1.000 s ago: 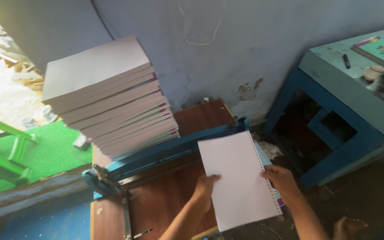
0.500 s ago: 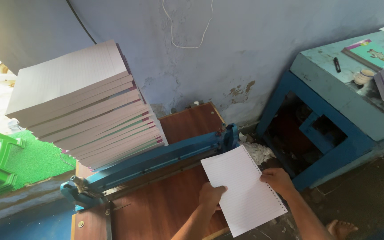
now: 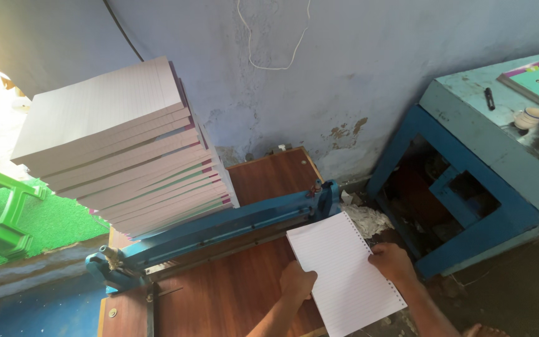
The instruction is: The person places lined paper sheets into a binding machine, aligns them, and operates the machine to bind the sheets. The person then removes the bound notebook and stacks it with others. The person also manually turns a pulley wheel on the machine.
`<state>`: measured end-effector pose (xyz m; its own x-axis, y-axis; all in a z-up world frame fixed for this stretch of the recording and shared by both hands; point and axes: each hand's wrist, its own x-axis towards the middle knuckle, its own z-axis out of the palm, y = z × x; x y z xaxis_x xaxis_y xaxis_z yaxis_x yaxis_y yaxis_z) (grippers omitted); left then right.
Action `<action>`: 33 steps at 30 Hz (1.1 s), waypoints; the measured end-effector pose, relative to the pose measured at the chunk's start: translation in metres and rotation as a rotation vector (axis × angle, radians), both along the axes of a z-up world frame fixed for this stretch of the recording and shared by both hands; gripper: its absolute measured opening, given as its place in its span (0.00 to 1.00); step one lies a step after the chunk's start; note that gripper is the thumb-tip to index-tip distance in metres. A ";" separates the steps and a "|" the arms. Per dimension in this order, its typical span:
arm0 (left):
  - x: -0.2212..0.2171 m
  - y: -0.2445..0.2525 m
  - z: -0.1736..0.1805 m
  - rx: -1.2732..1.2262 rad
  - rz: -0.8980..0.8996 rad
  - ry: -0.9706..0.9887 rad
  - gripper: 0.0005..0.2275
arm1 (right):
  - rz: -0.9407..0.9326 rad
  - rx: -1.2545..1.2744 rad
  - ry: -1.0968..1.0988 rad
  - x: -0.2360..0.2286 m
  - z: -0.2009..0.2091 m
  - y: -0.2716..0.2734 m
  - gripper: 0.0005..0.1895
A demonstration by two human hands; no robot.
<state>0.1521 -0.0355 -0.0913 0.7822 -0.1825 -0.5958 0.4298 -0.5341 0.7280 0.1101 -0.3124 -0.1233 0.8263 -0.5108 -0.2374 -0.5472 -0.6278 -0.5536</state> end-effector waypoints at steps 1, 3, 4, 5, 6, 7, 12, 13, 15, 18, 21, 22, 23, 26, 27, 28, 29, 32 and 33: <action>0.001 0.000 -0.001 0.021 -0.018 -0.010 0.13 | 0.020 -0.062 -0.024 0.001 0.003 0.004 0.16; 0.002 -0.001 -0.004 0.079 -0.060 -0.099 0.14 | 0.018 -0.096 0.047 0.002 0.008 0.010 0.15; 0.003 -0.001 -0.005 0.115 -0.083 -0.178 0.15 | 0.017 -0.113 0.082 0.002 0.009 0.012 0.15; 0.002 -0.001 -0.007 0.151 -0.109 -0.255 0.16 | 0.027 -0.149 0.061 0.001 0.007 0.014 0.14; 0.001 0.000 -0.009 0.177 -0.149 -0.241 0.16 | 0.037 -0.186 0.039 0.000 0.005 0.015 0.14; 0.002 0.000 -0.010 0.203 -0.188 -0.227 0.16 | 0.049 -0.224 0.016 -0.001 0.001 0.015 0.14; 0.008 0.009 -0.003 0.301 -0.316 -0.318 0.15 | 0.100 -0.252 0.015 0.002 -0.016 0.005 0.15; 0.008 0.013 0.001 0.299 -0.315 -0.357 0.14 | 0.106 -0.252 -0.008 0.002 -0.016 0.004 0.15; 0.008 0.019 0.012 0.294 -0.285 -0.469 0.10 | 0.081 -0.286 -0.044 -0.001 -0.007 0.003 0.18; 0.008 0.029 0.037 0.220 -0.191 -0.625 0.06 | 0.004 -0.249 -0.187 0.001 0.027 0.017 0.19; 0.006 0.038 0.068 -0.014 -0.044 -0.612 0.08 | -0.037 -0.056 -0.310 -0.006 0.087 0.043 0.21; 0.008 0.038 0.078 -0.108 0.034 -0.580 0.10 | -0.041 0.028 -0.339 0.000 0.104 0.060 0.22; 0.009 0.037 0.086 -0.205 0.108 -0.544 0.12 | 0.054 -0.001 -0.411 0.006 0.119 0.079 0.21; 0.018 0.032 0.106 -0.463 0.210 -0.372 0.23 | 0.293 0.057 -0.644 0.021 0.153 0.130 0.21; 0.021 0.032 0.112 -0.566 0.245 -0.305 0.27 | 0.342 0.179 -0.732 0.028 0.158 0.148 0.22; 0.025 0.033 0.117 -0.669 0.280 -0.237 0.31 | 0.416 0.266 -0.771 0.036 0.161 0.161 0.23; 0.025 0.035 0.121 -0.766 0.314 -0.163 0.35 | 0.485 0.359 -0.802 0.042 0.160 0.173 0.24; 0.030 0.039 0.142 -1.122 0.327 -0.009 0.41 | 0.681 0.357 -0.837 0.077 0.142 0.209 0.27; 0.035 0.046 0.153 -1.055 0.356 0.032 0.40 | 0.754 0.127 -0.985 0.091 0.138 0.216 0.25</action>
